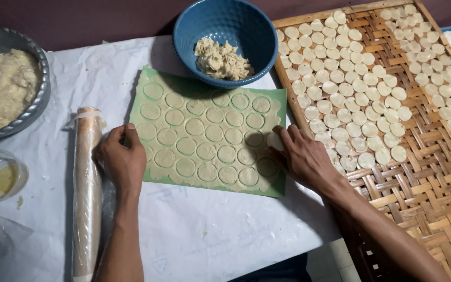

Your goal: Rolling out dough and using a circular mold to cut it into many small pieces for drying.

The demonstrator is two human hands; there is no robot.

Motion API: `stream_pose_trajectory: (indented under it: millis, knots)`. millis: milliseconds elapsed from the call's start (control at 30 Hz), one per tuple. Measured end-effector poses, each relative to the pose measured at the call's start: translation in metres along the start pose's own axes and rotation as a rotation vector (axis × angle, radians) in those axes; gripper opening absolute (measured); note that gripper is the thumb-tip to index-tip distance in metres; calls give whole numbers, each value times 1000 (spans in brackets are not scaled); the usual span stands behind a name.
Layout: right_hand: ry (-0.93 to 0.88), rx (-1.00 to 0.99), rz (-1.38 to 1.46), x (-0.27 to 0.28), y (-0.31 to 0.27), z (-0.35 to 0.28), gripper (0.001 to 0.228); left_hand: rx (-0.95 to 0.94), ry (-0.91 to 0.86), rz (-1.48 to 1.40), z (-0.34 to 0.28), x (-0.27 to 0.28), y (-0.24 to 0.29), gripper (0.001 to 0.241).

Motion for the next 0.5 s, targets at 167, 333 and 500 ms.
stream_pose_trajectory:
  millis: [167,333,500]
  knots:
    - [-16,12,-29,-5,-6,8,42,3,-7,-14,-1,6,12,23]
    - [38,22,-61,-16,-9,14,28,2,-15,0,0,1,7,23]
    - [63,55,-96,-1,-20,5,36,7,-11,-8,1,1,4,22]
Point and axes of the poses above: each hand's wrist, its own z-axis towards the middle knuckle, its own x-axis out of the back of the hand, y = z × x, the point moved 6 cm from there along z, towards the middle knuckle, and after that the axes turned 9 degrees about -y, right-handed, at the moved point
